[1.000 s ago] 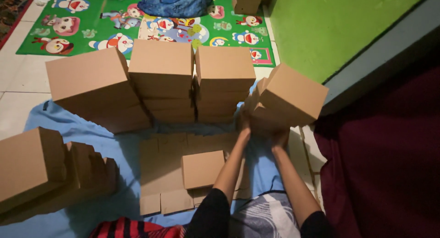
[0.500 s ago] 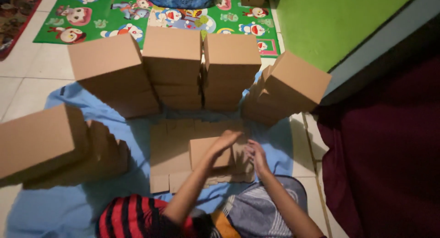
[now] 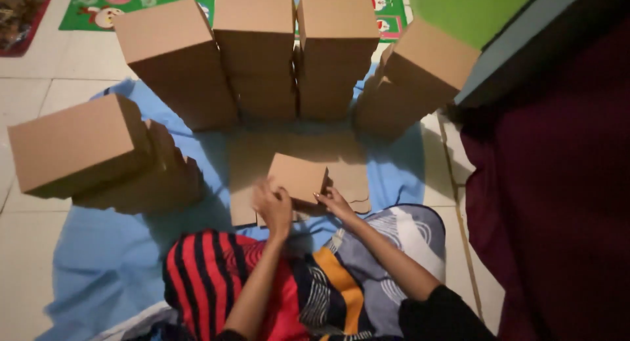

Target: Folding flat cardboard templates into small rectangular boxes and stacking them in neat columns.

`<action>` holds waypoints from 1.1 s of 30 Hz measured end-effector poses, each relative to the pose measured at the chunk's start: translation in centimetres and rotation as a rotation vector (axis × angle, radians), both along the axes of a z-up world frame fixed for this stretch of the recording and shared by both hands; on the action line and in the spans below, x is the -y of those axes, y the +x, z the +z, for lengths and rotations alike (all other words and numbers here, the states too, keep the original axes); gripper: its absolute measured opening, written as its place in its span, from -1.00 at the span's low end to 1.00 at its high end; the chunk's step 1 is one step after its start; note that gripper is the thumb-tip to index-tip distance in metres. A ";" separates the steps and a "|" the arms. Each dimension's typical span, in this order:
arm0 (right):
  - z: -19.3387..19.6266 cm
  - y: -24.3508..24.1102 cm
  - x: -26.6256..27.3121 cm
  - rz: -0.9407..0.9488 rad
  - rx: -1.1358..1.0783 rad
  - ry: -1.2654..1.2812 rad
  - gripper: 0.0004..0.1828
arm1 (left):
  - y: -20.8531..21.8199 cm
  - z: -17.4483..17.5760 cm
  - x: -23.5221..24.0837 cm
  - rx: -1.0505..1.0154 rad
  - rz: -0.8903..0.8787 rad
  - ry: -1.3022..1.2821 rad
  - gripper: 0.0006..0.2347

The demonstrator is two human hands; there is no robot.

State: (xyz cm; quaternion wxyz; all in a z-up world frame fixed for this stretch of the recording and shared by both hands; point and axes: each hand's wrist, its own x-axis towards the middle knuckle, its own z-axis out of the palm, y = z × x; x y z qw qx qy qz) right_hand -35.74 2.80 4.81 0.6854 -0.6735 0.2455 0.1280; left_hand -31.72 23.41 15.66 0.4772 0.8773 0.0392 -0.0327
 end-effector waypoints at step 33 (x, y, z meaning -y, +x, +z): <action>6.3 -2.5 25.9 -0.689 -0.037 -0.611 -0.15 | 3.8 -4.6 -2.3 -0.606 -0.256 0.658 0.07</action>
